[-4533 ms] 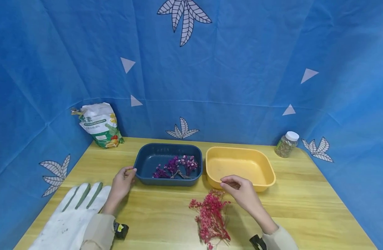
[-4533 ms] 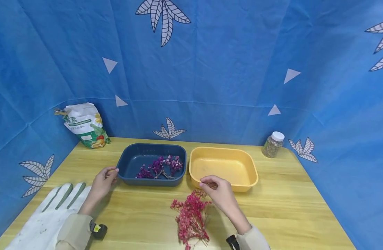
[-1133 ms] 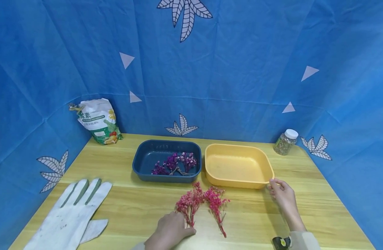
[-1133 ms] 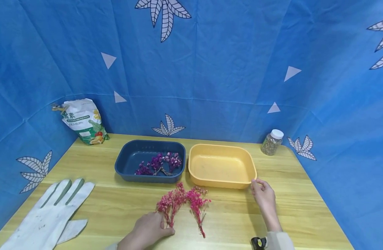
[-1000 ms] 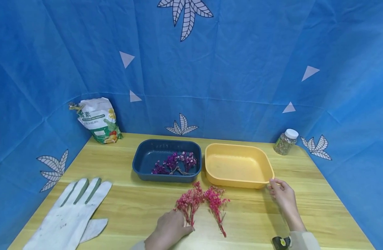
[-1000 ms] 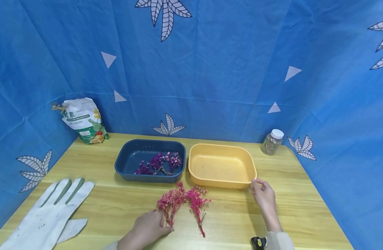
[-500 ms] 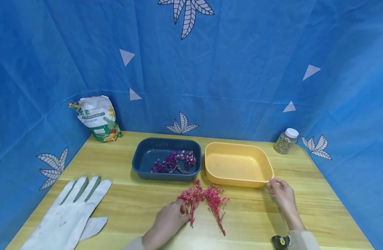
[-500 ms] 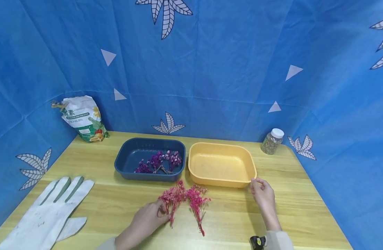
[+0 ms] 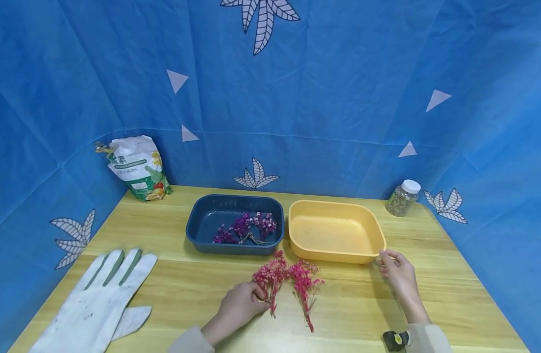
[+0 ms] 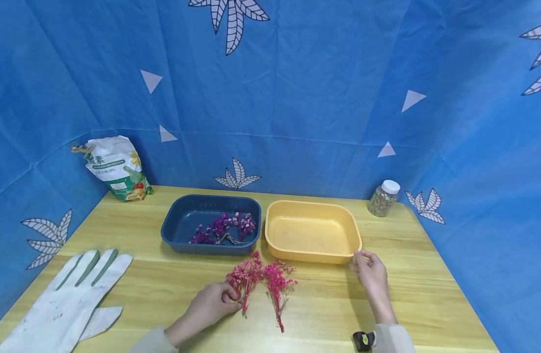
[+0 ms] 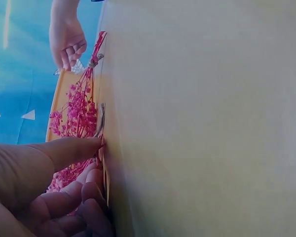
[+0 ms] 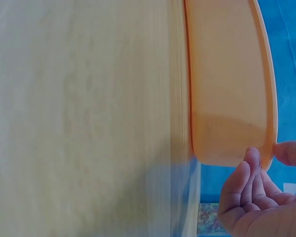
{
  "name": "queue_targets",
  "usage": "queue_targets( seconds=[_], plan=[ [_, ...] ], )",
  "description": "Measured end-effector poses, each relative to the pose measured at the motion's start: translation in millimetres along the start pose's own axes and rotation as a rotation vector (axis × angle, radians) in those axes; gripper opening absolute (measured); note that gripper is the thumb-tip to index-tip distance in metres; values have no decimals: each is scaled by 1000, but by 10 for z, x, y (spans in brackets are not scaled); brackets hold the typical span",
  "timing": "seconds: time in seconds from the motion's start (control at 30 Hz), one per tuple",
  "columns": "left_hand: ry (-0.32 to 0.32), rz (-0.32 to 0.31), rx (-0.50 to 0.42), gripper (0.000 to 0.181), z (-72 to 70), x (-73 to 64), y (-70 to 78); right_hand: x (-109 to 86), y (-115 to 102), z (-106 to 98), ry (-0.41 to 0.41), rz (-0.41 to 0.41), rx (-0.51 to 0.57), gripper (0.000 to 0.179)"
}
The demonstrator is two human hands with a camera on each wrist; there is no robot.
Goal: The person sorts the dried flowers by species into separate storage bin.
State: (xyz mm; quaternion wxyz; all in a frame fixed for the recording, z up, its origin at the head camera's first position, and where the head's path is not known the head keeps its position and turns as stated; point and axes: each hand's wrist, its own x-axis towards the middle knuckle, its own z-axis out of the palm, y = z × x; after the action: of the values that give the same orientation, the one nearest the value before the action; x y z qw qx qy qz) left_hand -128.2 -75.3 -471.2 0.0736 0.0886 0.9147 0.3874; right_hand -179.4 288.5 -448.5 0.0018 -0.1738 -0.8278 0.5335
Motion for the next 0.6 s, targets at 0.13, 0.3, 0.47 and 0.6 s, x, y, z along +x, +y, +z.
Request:
queue_targets(
  seconds=[0.13, 0.3, 0.47, 0.6],
  plan=[
    [-3, -18, -39, 13, 12, 9, -19, 1, -1, -1, -1, 3, -7, 61],
    [12, -26, -89, 9, 17, 14, -27, 9, -3, 2, 3, 3, 0, 61],
    [50, -32, -121, 11, 3, 25, -37, 1, -4, -3, -7, 10, 1, 63],
    [53, -64, -184, 12, -31, 39, -41, -1, -5, -7, -10, 9, 14, 63]
  ],
)
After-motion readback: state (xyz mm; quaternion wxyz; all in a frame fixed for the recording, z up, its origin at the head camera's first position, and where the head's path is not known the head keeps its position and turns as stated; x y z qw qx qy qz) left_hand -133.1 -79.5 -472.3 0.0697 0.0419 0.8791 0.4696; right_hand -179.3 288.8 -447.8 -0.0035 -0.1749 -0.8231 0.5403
